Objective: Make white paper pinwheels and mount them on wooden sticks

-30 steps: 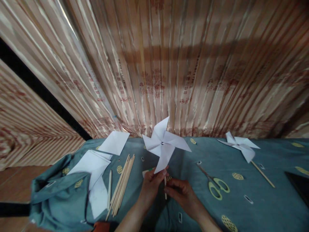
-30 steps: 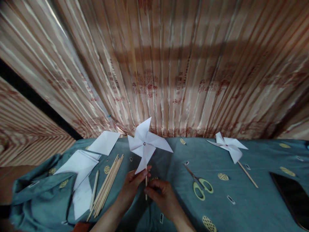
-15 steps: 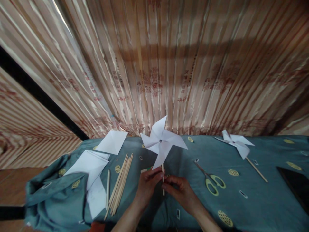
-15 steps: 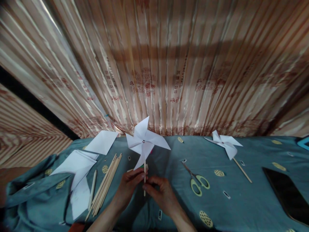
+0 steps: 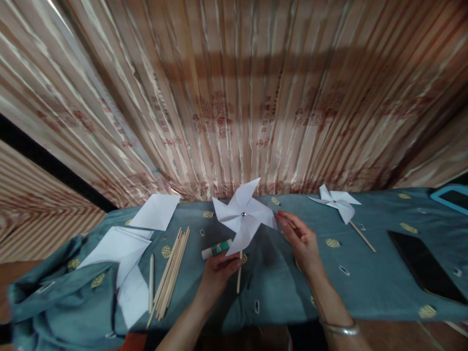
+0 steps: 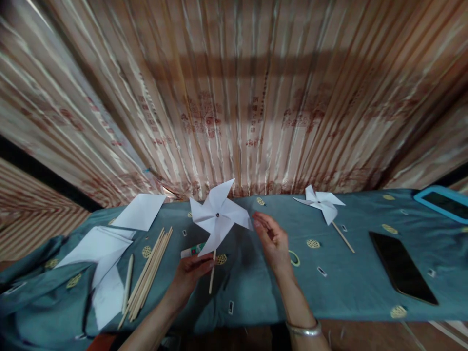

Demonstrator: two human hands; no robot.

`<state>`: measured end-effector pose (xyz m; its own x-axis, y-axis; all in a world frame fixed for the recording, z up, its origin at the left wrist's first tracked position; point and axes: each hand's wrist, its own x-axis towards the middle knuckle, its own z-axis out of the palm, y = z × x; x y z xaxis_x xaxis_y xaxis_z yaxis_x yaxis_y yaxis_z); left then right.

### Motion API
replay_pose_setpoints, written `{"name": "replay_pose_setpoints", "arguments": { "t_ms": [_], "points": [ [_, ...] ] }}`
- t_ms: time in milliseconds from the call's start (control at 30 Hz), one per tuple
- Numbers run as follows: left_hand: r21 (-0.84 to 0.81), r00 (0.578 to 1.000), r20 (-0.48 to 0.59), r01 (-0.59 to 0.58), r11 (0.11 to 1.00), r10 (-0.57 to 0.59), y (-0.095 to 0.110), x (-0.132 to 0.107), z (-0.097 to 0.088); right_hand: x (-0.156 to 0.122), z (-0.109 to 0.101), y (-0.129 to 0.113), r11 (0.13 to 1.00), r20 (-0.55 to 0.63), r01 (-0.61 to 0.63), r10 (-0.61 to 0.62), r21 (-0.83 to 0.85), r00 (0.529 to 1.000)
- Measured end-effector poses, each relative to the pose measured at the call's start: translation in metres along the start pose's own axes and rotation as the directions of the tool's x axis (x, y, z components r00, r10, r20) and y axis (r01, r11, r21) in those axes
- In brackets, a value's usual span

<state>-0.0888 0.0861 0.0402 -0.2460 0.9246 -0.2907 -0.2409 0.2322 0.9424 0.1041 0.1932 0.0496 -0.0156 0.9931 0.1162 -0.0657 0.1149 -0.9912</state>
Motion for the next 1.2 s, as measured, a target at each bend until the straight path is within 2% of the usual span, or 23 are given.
{"name": "replay_pose_setpoints", "arguments": {
  "t_ms": [200,333,700,1200],
  "points": [
    [0.070,0.999,-0.019,-0.028,0.997,0.030,-0.001,0.002,0.001,-0.001,0.006,-0.004,0.991,0.019,-0.107,0.106,0.078,0.994],
    [0.052,0.998,-0.025,-0.055,0.997,0.056,-0.003,0.006,0.000,-0.004,0.012,-0.004,0.980,0.047,-0.154,0.149,0.125,0.988],
    [0.009,0.996,-0.071,-0.057,0.998,0.058,-0.002,0.006,-0.002,-0.022,0.031,0.001,0.977,0.218,-0.166,0.134,0.137,0.967],
    [-0.040,0.995,-0.067,-0.073,0.997,0.070,0.004,0.002,0.003,-0.039,0.051,0.005,0.890,0.337,-0.371,0.275,0.266,0.901]
  ]
}}
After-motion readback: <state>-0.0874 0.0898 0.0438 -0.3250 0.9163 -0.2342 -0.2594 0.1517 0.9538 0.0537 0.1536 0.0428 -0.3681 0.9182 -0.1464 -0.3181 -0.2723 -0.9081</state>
